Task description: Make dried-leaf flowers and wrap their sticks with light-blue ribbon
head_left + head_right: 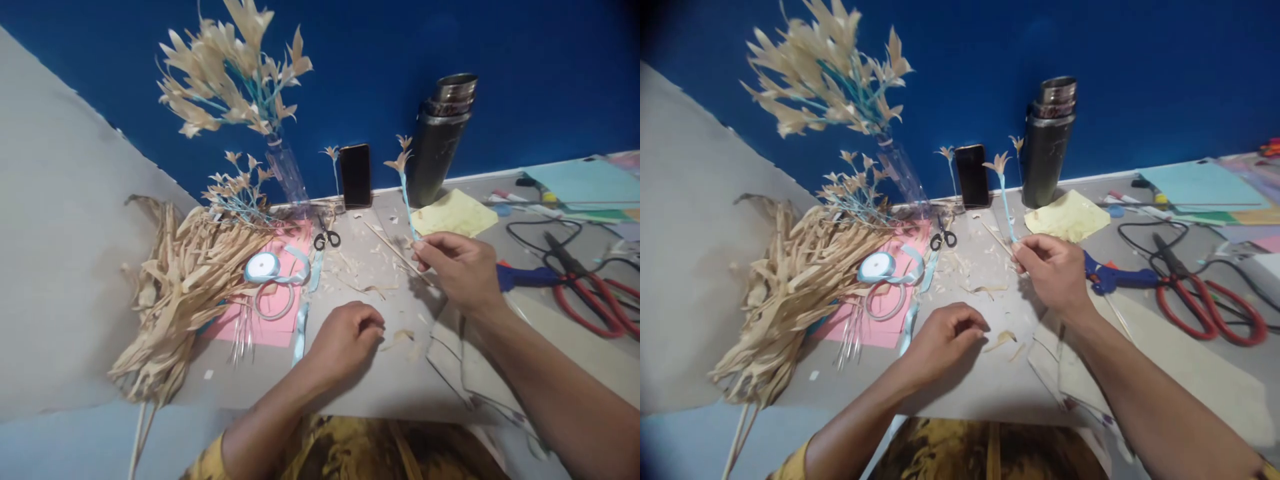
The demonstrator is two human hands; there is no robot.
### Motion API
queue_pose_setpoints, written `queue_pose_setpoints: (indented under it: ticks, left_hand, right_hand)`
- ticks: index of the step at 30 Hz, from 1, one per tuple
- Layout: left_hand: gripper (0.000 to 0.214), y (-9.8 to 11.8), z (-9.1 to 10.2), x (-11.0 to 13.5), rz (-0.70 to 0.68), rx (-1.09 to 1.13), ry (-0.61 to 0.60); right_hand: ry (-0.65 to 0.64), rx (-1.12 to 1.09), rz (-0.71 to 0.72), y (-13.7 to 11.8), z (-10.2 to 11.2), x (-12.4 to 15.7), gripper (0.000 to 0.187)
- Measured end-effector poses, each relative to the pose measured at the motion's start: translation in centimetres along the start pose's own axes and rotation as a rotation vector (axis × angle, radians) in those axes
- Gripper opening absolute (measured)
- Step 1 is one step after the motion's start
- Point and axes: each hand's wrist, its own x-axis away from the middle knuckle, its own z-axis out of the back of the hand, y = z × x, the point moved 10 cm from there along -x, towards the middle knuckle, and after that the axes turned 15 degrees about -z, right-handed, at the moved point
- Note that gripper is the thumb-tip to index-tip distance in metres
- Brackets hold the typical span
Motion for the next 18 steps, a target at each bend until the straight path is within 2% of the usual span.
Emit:
queue_pose_setpoints:
  ticks: [4, 8, 11, 15, 18]
  left_hand:
    - [0.018, 0.9, -3.9, -1.2, -0.105, -0.154, -0.165]
    - [0.015, 1.3, -5.8, -1.6, -0.197, -0.243, -0.235]
    - [0.016, 1.2, -5.1, -1.9, -0.216, -0.208, -0.171]
    - [0.016, 1.0, -2.6, -2.5, -0.164, -0.152, -0.025]
    - [0.022, 0.8, -1.7, -2.4, -0.131, -0.235, -0.118]
  right_hand:
    - [-0.04, 0.019, -0.029, 0.6, -0.7, 0.1, 0.018]
    - [-0.046, 0.062, -0.023, 0.8, -0.8, -0.1, 0.019]
    - [-0.041, 0.087, -0.018, 1.2, -0.7, -0.3, 0.016]
    - [-0.06, 0.13, -0.007, 1.5, -1.0, -0.4, 0.018]
    - [-0.053, 0.173, -0.021, 1.6, -1.0, -0.3, 0.021]
